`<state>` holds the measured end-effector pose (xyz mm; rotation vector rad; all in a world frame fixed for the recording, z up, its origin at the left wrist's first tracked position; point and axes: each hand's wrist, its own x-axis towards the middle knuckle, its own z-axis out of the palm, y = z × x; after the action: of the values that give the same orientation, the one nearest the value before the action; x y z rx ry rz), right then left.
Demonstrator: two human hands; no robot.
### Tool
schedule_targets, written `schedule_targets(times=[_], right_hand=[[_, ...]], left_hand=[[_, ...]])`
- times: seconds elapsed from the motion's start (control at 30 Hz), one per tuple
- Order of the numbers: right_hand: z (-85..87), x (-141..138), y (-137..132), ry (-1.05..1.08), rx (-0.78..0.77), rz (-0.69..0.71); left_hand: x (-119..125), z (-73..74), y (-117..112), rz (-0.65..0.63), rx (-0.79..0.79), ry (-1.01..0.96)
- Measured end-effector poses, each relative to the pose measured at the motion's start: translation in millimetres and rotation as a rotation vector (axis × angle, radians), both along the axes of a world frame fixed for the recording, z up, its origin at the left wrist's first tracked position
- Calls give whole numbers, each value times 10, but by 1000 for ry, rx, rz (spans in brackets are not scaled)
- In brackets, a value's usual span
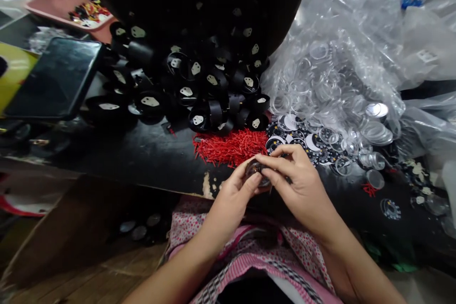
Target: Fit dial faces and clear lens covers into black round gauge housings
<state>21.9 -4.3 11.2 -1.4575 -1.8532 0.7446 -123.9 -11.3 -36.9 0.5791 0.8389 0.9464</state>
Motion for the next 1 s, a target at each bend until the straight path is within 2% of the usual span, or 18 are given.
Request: schedule_targets(times=[0.1, 0.23, 0.37, 0.43, 0.53, 0.6, 0.67, 0.7, 0.77, 0.83, 0.9, 0.93, 1.0], right_hand=[[3, -14, 44, -41, -35, -42], [-26, -84, 73, -237, 102, -94], [-95, -200, 75, -214, 171, -92], [-107, -232, 73, -164, 102, -37], [-95, -202, 74, -24, -115, 132], [-84, -166, 81, 41, -202, 140], [-71, -182, 90, 41, -220, 100], [-60, -216, 91, 28, -215, 118], [-30, -313, 79, 0, -192, 247], [3, -382, 45, -41, -170, 357], [15, -354, 6, -89, -171, 369], [8, -297, -7, -105, -181, 357], [-33, -123, -8, -115, -202, 297]], left_hand=[[-11, 28, -54, -47, 102, 130], [23, 72, -77, -90, 191, 209], [-11, 91, -56, -90, 199, 289], [-189, 79, -124, -136, 172, 374], [-708, 28, -394, -203, 130, 622], [-1099, -1, -580, -29, 184, 925], [-1372, -1, -613, 144, 400, 1303], [-1436, 10, -541, 175, 495, 1418], [-1423, 47, -216, 228, 603, 1457], [-1283, 87, 251, 249, 575, 1352], [-1107, 113, 690, 233, 513, 1340], [-1029, 113, 855, 213, 473, 1341], [-925, 87, 1048, 228, 448, 1337]])
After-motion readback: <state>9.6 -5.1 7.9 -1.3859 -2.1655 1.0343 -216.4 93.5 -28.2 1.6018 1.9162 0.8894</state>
